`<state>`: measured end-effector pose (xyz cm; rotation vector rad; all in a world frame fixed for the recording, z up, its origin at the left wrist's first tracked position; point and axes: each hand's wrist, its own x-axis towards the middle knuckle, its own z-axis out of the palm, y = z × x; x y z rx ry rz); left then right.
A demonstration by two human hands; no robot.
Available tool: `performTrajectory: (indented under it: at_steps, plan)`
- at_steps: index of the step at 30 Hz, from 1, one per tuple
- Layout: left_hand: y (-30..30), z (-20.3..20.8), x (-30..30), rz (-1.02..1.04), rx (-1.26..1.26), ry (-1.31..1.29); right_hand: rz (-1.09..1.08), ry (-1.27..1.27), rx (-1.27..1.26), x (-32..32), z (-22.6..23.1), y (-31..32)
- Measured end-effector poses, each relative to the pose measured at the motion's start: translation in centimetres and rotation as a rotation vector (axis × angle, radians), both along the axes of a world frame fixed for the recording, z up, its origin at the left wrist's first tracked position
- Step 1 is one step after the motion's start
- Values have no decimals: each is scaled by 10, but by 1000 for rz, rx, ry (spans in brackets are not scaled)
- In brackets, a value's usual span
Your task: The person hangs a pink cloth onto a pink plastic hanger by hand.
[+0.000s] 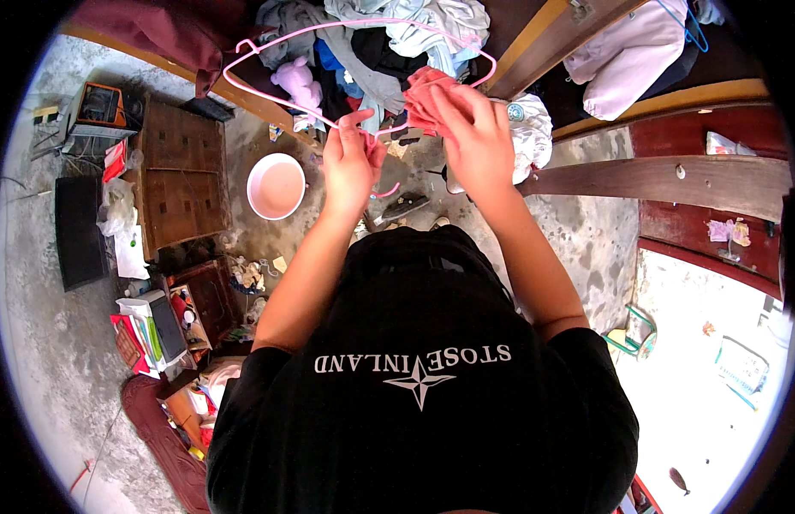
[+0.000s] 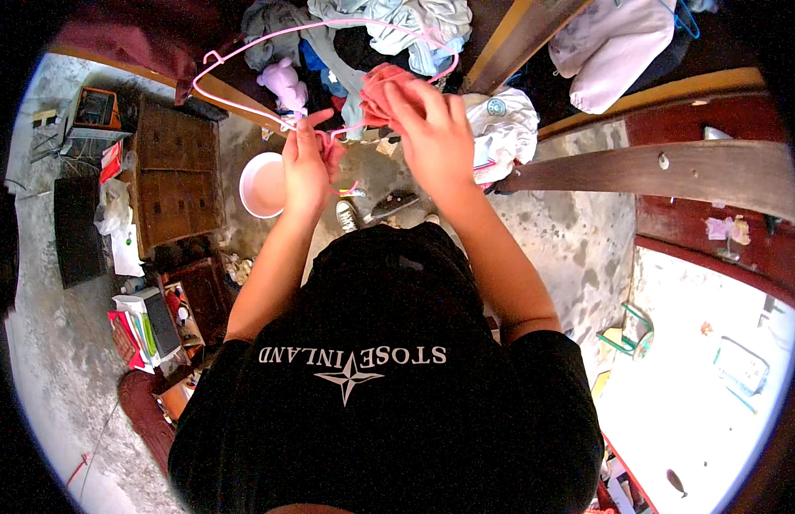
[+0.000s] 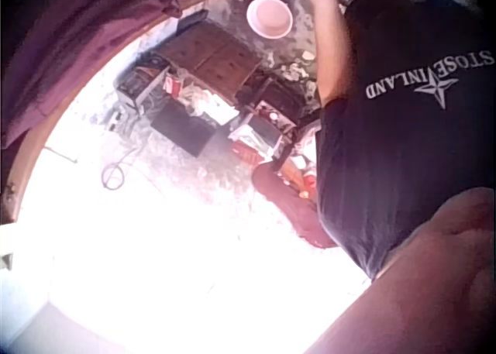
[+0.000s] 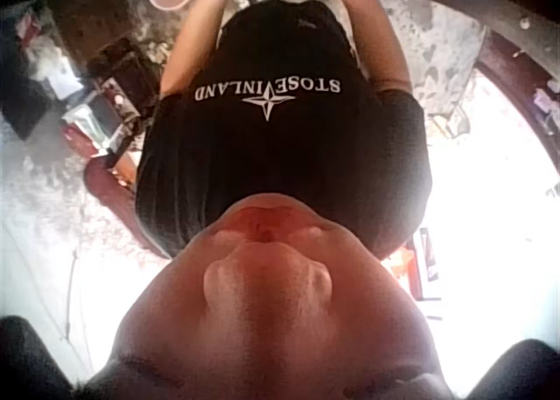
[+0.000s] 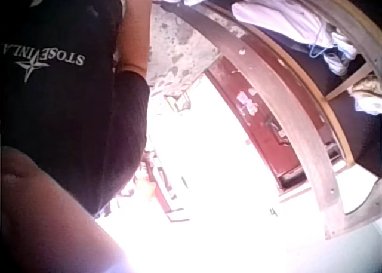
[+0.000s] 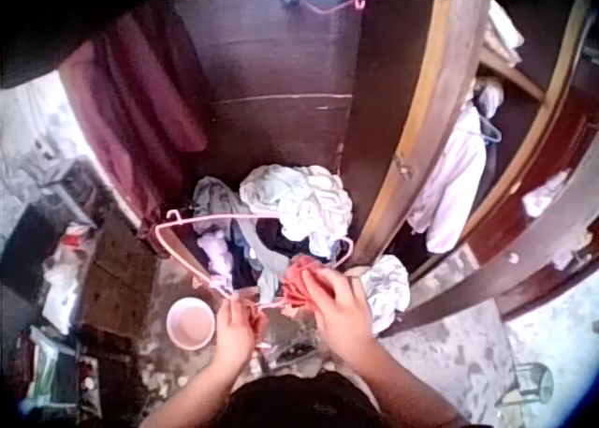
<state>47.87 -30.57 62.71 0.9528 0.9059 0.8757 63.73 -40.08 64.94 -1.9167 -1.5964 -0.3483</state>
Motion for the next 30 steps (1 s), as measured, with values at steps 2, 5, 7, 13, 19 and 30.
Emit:
performTrajectory:
  at_steps: [2, 5, 7, 13, 19, 30]
  plan:
    - [-2, 0, 4, -20, 2, -9, 102, -23, 10, -17, -5, 0]
    - [-2, 4, 13, 69, -28, 25, 200, -38, -28, -37, -1, -1]
    - [-2, 15, 3, 7, -46, 7, 212, -119, -5, -14, 6, -3]
    - [-4, 19, 8, -32, 37, 73, 185, -69, 15, -19, 0, -1]
    - [0, 12, -16, -90, -40, -18, 246, -246, -44, 2, 15, -11]
    - [3, 22, -44, -171, -114, -47, -108, -243, -8, 53, 10, -24]
